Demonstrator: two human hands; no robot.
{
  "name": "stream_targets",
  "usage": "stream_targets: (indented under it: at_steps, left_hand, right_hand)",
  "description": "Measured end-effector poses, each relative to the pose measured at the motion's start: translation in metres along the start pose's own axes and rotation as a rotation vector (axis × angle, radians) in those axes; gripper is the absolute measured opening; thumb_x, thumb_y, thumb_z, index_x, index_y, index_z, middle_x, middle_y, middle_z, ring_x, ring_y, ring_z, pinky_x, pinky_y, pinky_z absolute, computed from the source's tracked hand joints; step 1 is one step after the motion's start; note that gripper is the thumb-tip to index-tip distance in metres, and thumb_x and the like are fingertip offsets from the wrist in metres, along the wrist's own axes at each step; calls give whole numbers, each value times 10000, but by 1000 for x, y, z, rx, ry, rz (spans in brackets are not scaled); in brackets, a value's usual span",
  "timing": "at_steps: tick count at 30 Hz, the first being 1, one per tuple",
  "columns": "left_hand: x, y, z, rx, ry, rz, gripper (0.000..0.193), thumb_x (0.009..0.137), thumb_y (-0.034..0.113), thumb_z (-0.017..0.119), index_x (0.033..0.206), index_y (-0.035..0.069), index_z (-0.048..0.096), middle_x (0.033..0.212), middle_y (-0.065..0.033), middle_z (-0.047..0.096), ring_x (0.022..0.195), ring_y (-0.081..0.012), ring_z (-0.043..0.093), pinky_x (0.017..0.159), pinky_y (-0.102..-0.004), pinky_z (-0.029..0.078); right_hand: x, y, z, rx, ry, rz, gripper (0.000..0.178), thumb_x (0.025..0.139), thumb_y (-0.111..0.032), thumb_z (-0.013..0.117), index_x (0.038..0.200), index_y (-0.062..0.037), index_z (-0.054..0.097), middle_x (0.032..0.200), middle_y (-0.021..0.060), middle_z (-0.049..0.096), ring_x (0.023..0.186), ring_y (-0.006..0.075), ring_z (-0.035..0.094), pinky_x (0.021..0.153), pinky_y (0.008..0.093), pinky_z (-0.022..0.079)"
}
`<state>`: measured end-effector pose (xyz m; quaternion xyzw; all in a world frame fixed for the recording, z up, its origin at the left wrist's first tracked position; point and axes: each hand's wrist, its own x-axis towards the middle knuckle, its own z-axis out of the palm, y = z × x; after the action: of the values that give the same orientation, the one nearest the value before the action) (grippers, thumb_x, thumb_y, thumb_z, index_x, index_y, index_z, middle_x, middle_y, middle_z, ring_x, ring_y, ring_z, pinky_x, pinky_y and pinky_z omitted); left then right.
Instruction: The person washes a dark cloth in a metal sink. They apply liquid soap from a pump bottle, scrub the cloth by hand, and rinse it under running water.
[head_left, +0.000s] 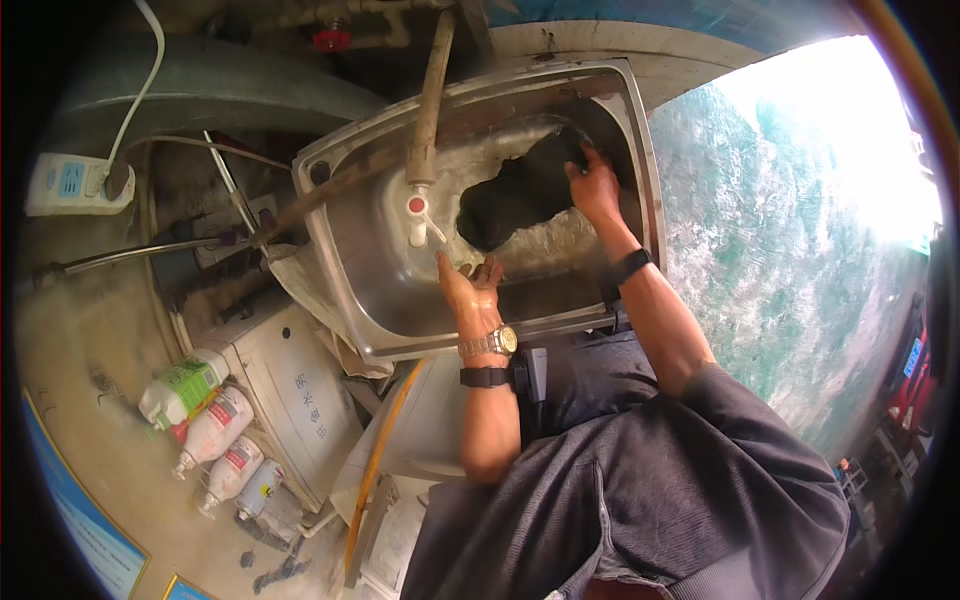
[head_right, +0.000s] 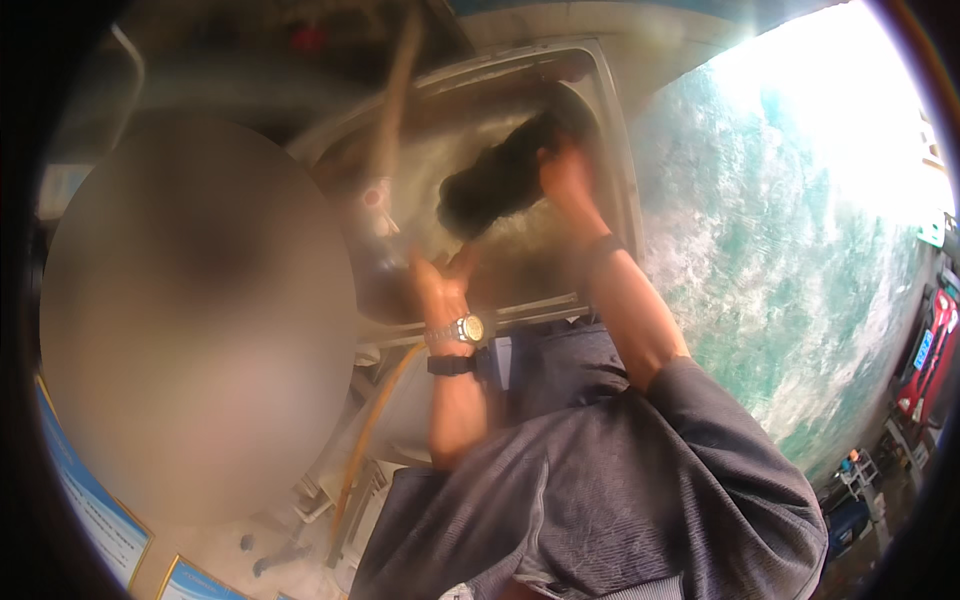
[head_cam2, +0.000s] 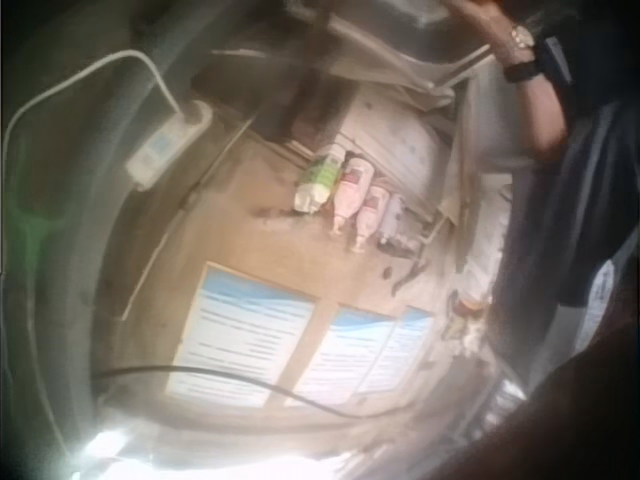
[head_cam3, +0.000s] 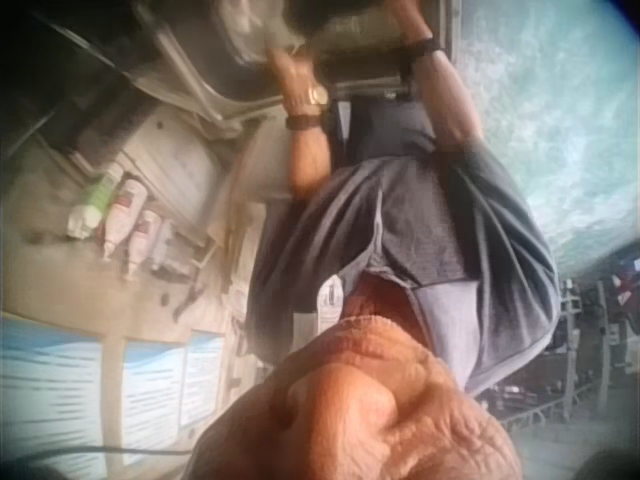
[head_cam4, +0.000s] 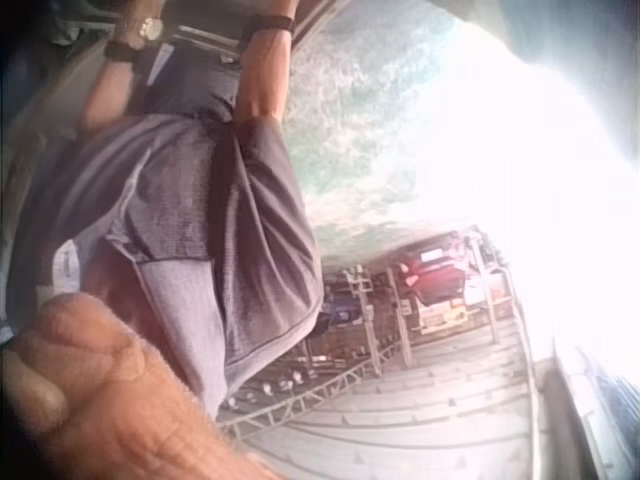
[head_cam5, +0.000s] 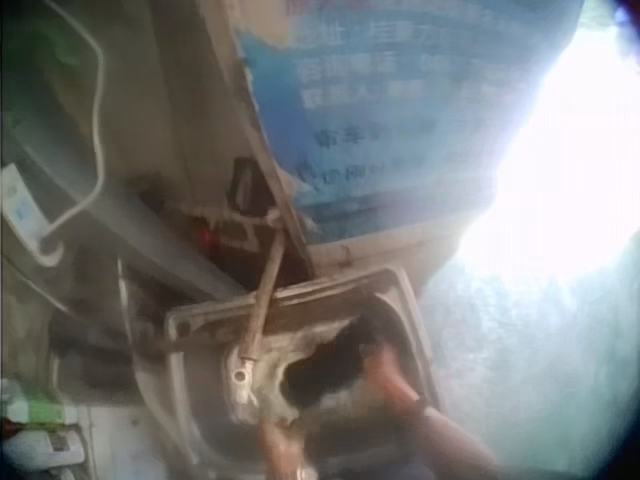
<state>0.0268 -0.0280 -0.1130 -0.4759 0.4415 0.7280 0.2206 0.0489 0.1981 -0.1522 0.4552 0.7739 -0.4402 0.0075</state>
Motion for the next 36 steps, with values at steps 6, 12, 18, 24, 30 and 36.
stream_targets:
  at_steps: [6, 12, 18, 24, 30, 36]
  left_hand:
    - [2, -4, 7, 100, 92, -19, 724, 920, 506, 502, 1429, 77, 216, 1409, -208, 255, 1092, -399, 490, 778, -528, 501]
    - [18, -10, -4, 172, 148, -5, 640, 928, 485, 517, 1285, -30, 386, 1231, -213, 437, 1024, -375, 541, 812, -514, 540]
    - [47, -16, 6, 82, -372, -117, 795, 802, 607, 606, 1371, 107, 364, 1374, -141, 354, 1110, -349, 503, 796, -549, 478]
    - [17, -4, -12, 164, -417, 268, 424, 960, 284, 486, 1305, 40, 464, 1187, -79, 561, 1019, -220, 576, 837, -380, 519]
    - [1, -30, -14, -171, -636, 13, 452, 1002, 344, 406, 1345, 51, 439, 1257, -88, 536, 1118, -202, 539, 974, -331, 444]
    - [-10, -55, 36, -544, -1101, -258, 471, 985, 380, 461, 1284, 18, 496, 1176, -53, 578, 1046, -159, 543, 911, -292, 451]
  right_hand:
    - [-3, 8, 58, -893, -197, -308, 794, 815, -468, 659, 1477, -211, 304, 1532, 267, 136, 1418, 454, 107, 1063, 655, 193]
    - [-3, 11, 56, -564, 87, -251, 791, 762, -424, 724, 1436, -189, 384, 1511, 264, 204, 1396, 446, 177, 1113, 556, 186]
    - [-31, -10, 94, 281, -685, 140, 628, 748, -133, 681, 1345, -72, 495, 1251, 194, 522, 1140, 262, 478, 944, 359, 401]
    - [-79, -38, 62, 428, -1024, 199, 603, 729, -68, 676, 1298, 30, 502, 779, 38, 607, 583, 107, 484, 506, 270, 394]
    - [-125, -76, 34, 393, -591, -110, 333, 838, -281, 688, 909, 44, 675, 722, 79, 669, 632, 120, 580, 613, 329, 501]
    - [-99, -72, 22, -47, -177, -114, 381, 798, -354, 693, 836, 25, 668, 691, 242, 630, 644, 323, 666, 598, 396, 496]
